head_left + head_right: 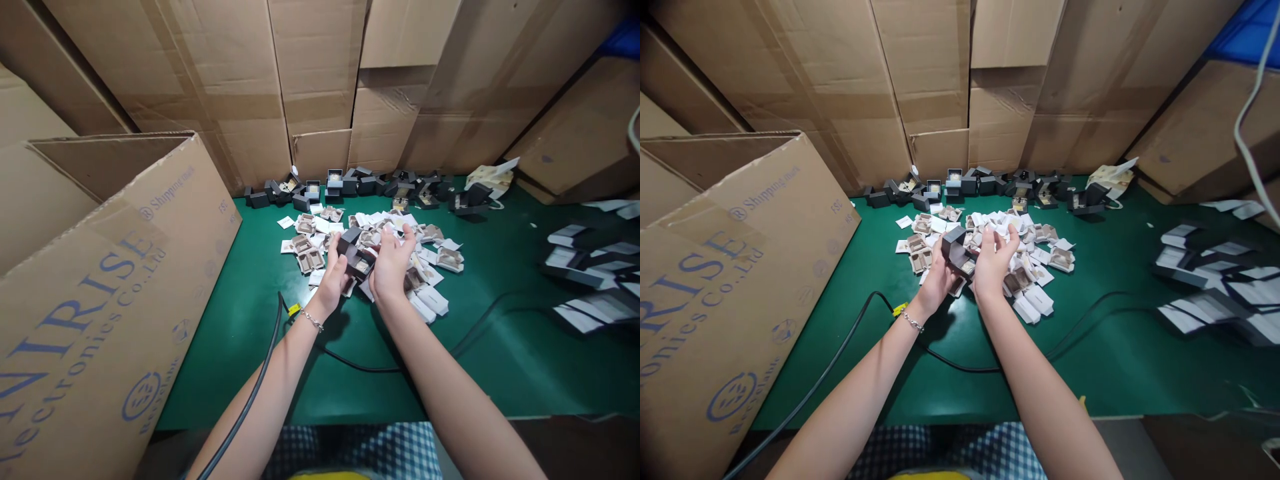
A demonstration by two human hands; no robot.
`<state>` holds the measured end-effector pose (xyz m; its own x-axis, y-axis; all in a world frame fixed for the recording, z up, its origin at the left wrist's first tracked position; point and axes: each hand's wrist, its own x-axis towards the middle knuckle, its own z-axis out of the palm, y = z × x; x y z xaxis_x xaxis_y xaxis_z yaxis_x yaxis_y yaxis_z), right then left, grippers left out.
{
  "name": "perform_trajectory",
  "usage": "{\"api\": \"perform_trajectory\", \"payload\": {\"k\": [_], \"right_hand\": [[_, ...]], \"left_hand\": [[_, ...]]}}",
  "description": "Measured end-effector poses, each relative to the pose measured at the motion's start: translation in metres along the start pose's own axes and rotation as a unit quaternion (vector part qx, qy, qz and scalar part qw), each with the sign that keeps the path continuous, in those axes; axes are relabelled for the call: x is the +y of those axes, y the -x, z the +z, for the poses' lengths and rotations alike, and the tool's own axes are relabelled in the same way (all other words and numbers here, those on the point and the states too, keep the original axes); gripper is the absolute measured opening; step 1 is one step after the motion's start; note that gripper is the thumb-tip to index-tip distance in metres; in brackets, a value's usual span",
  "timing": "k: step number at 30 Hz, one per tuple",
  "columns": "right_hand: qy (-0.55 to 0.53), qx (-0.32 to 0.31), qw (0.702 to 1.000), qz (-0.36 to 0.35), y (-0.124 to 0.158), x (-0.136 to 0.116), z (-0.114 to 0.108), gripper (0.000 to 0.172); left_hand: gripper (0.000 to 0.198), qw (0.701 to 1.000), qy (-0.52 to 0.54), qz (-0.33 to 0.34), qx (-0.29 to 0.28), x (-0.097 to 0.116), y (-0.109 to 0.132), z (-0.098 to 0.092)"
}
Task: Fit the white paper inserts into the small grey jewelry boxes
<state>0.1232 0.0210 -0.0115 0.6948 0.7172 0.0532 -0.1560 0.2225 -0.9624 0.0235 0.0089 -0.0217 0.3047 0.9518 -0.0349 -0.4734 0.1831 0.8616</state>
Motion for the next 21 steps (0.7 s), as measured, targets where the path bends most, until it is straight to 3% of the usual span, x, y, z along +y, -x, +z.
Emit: {"api": "perform_trajectory", "payload": {"k": [3, 7, 13, 18, 21], "right_hand": [[0.055, -0.002, 0.996, -0.066, -0.01, 0.0, -0.007, 0.062], [0.097, -0.017, 0.987, -0.13, -0.019, -0.001, -0.013, 0.059], [0.081, -0.06, 0.985, -0.137, -0.011, -0.012, -0.01, 0.06], [0.091, -0.103, 0.98, -0.142, -0.002, -0.015, -0.007, 0.059], [0.101, -0.121, 0.976, -0.151, 0.001, -0.015, -0.005, 0.06]], "left_hand": [[0.071, 0.997, 0.023, -0.044, -0.064, 0.001, -0.002, -0.001], [0.067, 0.991, 0.005, -0.111, -0.072, 0.006, -0.005, -0.005], [0.061, 0.983, -0.001, -0.162, -0.084, 0.002, -0.003, -0.003], [0.057, 0.984, -0.006, -0.153, -0.095, 0.001, 0.001, -0.001], [0.059, 0.979, 0.018, -0.181, -0.095, 0.003, 0.0, -0.001]]}}
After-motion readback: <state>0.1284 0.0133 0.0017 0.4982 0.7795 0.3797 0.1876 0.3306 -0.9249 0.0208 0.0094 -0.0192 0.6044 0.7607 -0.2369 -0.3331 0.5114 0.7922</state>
